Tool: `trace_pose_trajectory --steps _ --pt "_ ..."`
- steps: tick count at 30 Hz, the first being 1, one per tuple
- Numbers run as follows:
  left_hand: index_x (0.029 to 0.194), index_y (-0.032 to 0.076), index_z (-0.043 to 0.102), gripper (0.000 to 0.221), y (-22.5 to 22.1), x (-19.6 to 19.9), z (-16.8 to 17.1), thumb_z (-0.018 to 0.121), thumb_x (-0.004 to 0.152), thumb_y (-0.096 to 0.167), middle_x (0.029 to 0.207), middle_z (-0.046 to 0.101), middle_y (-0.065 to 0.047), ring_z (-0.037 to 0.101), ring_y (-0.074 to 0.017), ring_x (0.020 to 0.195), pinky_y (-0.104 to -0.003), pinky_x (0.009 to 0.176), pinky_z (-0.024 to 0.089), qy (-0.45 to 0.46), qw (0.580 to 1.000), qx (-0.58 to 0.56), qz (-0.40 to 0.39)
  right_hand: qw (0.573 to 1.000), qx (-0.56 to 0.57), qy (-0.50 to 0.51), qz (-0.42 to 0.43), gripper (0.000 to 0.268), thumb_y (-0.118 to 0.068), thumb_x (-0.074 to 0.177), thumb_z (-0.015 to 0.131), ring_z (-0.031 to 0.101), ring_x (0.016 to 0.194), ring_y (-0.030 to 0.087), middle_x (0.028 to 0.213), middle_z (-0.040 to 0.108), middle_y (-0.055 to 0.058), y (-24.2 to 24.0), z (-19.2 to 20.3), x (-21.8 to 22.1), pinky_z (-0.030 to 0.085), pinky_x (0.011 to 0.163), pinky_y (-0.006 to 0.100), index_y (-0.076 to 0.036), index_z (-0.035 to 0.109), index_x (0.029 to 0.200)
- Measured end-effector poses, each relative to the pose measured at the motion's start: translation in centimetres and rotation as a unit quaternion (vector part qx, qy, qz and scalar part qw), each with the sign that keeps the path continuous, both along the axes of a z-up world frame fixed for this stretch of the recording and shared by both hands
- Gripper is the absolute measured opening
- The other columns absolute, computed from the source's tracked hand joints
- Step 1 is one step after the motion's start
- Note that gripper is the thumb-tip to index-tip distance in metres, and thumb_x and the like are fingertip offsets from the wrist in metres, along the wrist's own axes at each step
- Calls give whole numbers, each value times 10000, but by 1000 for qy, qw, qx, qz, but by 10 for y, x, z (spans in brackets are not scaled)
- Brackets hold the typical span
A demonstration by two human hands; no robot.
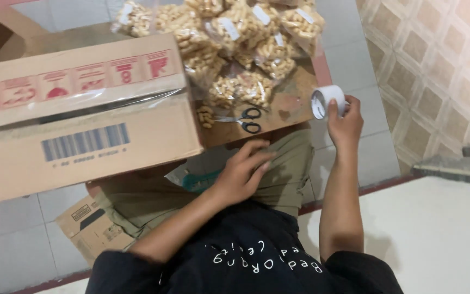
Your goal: Packing plastic bags of snacks into a cardboard box, folding the flaps, and sealing it with adhesive tape and scissors.
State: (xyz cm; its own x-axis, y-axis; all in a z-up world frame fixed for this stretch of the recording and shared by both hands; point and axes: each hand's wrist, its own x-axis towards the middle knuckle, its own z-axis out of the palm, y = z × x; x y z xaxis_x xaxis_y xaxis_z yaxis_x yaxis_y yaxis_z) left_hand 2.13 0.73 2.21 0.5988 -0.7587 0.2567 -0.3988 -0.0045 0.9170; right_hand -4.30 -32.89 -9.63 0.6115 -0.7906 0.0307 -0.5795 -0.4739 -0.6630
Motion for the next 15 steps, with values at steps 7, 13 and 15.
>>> trace_pose_trajectory --steps 7,13,15 --pt "983 48 825 187 113 -8 30 777 804 25 925 776 -135 766 -329 733 -423 629 645 -202 941 -151 226 958 -109 -252 87 312 -145 1057 664 546 1243 395 1330 496 178 135 146 44 470 1023 512 -35 571 1334" --pt "963 2 659 132 203 57 96 564 931 -84 948 711 -210 691 -301 795 -350 698 560 -468 796 -137 359 857 -49 -322 400 836 -74 1156 628 121 1807 215 1862 98 -62 258 224 103 186 1611 523 -294 90 1758" --pt "1297 -178 662 255 233 81 131 604 1082 -55 1276 651 -344 624 -475 1206 -569 1066 526 -417 837 36 353 874 -24 -148 461 935 -345 1256 587 -116 1747 285 1799 -227 61 279 216 130 4 1500 492 -197 -231 1683"
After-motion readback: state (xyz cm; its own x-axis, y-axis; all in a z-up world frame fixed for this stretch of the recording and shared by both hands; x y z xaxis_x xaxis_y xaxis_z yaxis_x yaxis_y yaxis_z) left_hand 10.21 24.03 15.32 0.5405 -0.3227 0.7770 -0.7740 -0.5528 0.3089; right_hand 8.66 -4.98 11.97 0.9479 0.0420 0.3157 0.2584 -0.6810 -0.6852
